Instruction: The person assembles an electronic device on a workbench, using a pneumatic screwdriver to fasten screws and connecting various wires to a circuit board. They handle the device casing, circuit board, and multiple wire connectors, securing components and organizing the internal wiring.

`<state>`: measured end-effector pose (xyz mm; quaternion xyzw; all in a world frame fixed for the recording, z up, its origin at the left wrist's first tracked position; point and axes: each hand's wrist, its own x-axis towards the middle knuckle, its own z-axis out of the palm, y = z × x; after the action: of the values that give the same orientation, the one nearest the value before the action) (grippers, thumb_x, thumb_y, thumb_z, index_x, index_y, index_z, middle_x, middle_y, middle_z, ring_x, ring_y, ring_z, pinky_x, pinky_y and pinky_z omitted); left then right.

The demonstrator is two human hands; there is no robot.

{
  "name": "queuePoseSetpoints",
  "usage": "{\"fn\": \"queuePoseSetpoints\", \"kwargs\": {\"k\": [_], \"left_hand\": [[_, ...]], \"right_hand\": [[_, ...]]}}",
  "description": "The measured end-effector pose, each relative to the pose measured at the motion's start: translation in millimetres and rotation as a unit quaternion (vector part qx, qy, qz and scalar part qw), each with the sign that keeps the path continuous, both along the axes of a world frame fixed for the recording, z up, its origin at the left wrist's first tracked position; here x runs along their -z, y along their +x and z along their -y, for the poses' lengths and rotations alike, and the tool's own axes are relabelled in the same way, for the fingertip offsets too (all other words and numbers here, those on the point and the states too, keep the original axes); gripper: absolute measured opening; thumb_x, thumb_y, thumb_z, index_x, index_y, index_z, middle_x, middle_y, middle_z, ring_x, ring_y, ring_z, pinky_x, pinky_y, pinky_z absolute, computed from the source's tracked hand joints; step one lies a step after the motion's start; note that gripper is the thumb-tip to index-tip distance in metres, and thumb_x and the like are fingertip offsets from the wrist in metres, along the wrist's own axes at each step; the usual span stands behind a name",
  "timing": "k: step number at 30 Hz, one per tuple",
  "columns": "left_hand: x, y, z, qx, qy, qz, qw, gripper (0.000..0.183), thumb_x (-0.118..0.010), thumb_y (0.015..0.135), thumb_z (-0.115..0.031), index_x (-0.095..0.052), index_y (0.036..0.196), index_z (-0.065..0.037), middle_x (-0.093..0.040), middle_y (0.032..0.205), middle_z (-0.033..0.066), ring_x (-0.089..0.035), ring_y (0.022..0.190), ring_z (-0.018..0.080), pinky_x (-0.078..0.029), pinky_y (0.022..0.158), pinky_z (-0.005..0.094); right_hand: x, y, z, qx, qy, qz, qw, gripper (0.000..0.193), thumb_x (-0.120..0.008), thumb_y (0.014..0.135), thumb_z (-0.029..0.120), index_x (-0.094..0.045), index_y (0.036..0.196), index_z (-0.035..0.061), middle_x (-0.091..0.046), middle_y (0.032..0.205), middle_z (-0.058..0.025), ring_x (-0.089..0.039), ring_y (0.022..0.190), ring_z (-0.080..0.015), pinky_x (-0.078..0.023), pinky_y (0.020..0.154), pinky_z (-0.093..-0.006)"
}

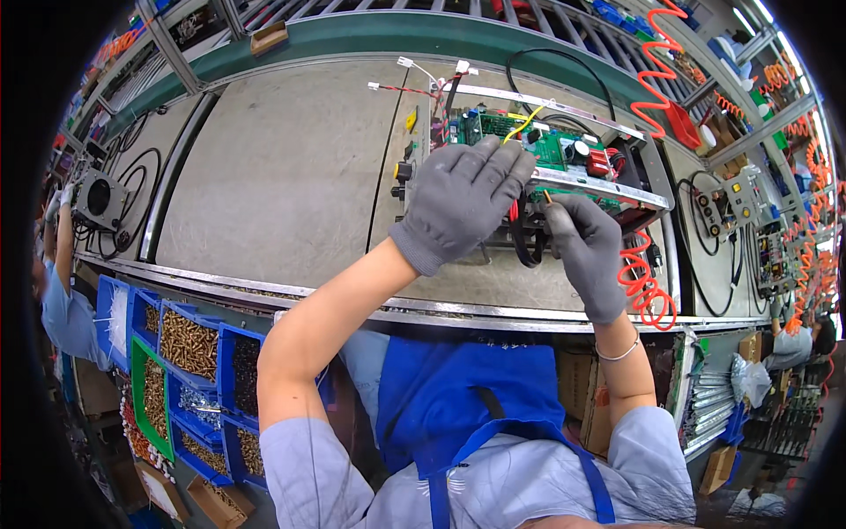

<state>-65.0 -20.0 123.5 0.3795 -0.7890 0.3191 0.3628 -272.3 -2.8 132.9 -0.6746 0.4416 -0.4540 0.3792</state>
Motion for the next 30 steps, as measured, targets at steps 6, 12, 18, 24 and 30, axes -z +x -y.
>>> {"fn": "queuePoseSetpoints", "kwargs": {"k": [6, 12, 18, 24, 30], "left_hand": [[5.3, -1.9, 1.3, -0.008, -0.002, -0.008, 1.0, 0.046, -0.06, 0.08, -0.02, -0.064, 0.124, -0.01, -0.067, 0.119, 0.0064, -0.065, 0.104, 0.0212, -0.048, 0.083, 0.0369], [6.4, -4.9, 4.0, 0.007, -0.008, -0.017, 1.0, 0.046, -0.061, 0.079, -0.022, -0.064, 0.123, -0.01, -0.067, 0.118, 0.0058, -0.065, 0.104, 0.0211, -0.049, 0.083, 0.0369], [7.4, -7.2, 3.9, 0.008, -0.002, -0.022, 1.0, 0.044, -0.06, 0.079, -0.021, -0.065, 0.122, -0.011, -0.067, 0.118, 0.0053, -0.064, 0.104, 0.0207, -0.049, 0.084, 0.0356], [8.4, -6.3, 5.3, 0.012, 0.002, -0.021, 1.0, 0.043, -0.059, 0.08, -0.02, -0.065, 0.122, -0.011, -0.067, 0.116, 0.0031, -0.063, 0.104, 0.0191, -0.048, 0.084, 0.035], [9.9, -8.0, 4.7, 0.012, 0.005, -0.024, 1.0, 0.043, -0.061, 0.08, -0.019, -0.065, 0.123, -0.013, -0.067, 0.116, 0.0027, -0.063, 0.103, 0.0192, -0.048, 0.084, 0.0354]], "right_hand": [[-2.7, 12.7, 7.5, 0.008, -0.086, -0.096, 0.992, 0.021, -0.064, 0.093, 0.016, -0.068, 0.098, -0.0036, -0.068, 0.078, -0.0095, -0.06, 0.07, -0.0092, -0.05, 0.066, -0.0262], [-10.4, 19.0, 2.5, 0.067, -0.028, -0.049, 0.996, 0.022, -0.063, 0.094, 0.018, -0.068, 0.092, -0.0037, -0.065, 0.071, -0.0077, -0.056, 0.064, -0.009, -0.047, 0.06, -0.0275], [-2.0, 22.2, 0.7, 0.097, -0.136, -0.097, 0.981, 0.018, -0.065, 0.093, 0.017, -0.068, 0.09, -0.0007, -0.064, 0.072, -0.0092, -0.058, 0.063, -0.0157, -0.047, 0.061, -0.0296], [-6.0, 22.7, 4.9, 0.097, -0.254, -0.163, 0.948, 0.013, -0.067, 0.09, 0.016, -0.068, 0.091, 0.003, -0.066, 0.08, -0.0133, -0.064, 0.07, -0.0295, -0.05, 0.063, -0.0342], [-3.2, 19.7, 0.6, 0.105, -0.279, -0.204, 0.933, 0.015, -0.07, 0.088, 0.016, -0.068, 0.097, 0.0046, -0.065, 0.082, -0.0145, -0.065, 0.072, -0.0317, -0.051, 0.062, -0.037]]}}
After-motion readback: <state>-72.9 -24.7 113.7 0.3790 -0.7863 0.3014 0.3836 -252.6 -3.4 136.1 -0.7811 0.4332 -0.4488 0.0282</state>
